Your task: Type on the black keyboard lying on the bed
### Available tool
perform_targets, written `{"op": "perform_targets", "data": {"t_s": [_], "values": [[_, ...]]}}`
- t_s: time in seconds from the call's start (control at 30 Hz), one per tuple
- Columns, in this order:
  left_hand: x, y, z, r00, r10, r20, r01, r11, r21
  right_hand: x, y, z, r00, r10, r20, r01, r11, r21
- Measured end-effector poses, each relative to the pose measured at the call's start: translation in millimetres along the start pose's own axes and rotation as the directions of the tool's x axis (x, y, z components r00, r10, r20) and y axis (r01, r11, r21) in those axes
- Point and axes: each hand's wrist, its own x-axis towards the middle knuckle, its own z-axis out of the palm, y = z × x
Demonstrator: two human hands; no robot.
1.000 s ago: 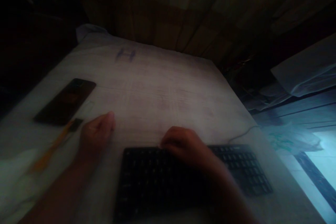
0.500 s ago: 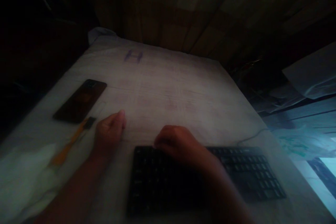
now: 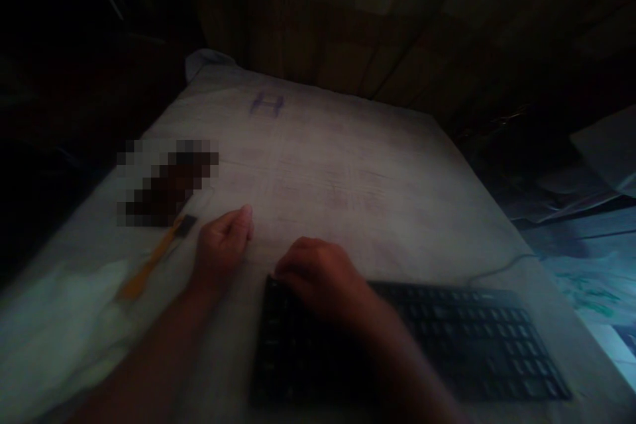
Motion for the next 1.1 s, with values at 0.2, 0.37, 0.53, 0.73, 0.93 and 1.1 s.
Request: {"op": "perform_targets", "data": {"t_s": [0.2,0.37,0.53,0.73,0.93,1.1], "values": [[1,-2,-0.2,1.000,0.030,-0.004,-0.031,0.999,-0.045,-1,0,-2,1.000,-0.007,0.007,0.007,0.999,-0.032],[0,-1,1.2,0.999,0.032,-0.006,-0.033,0.997,-0.075,-5,0,-8,0.999,0.027,0.031,-0.025,0.997,-0.067],[0,-1,2.4,0.999,0.031,-0.012,-0.032,0.995,-0.093,-1,1,4,1.000,-0.024,-0.020,0.024,0.999,-0.039],[0,-1,2.0,0.996,0.087,-0.016,-0.088,0.992,-0.091,0,-1,6,1.000,-0.022,-0.020,0.022,1.000,-0.016],[-1,-1,2.2,0.994,0.102,-0.024,-0.104,0.989,-0.102,-6,0,-8,1.000,0.003,0.027,-0.001,0.998,-0.059],[-1,0,1.0,0.993,0.114,-0.033,-0.116,0.990,-0.078,-6,-8,-1,0.996,-0.070,-0.053,0.064,0.992,-0.107]]}}
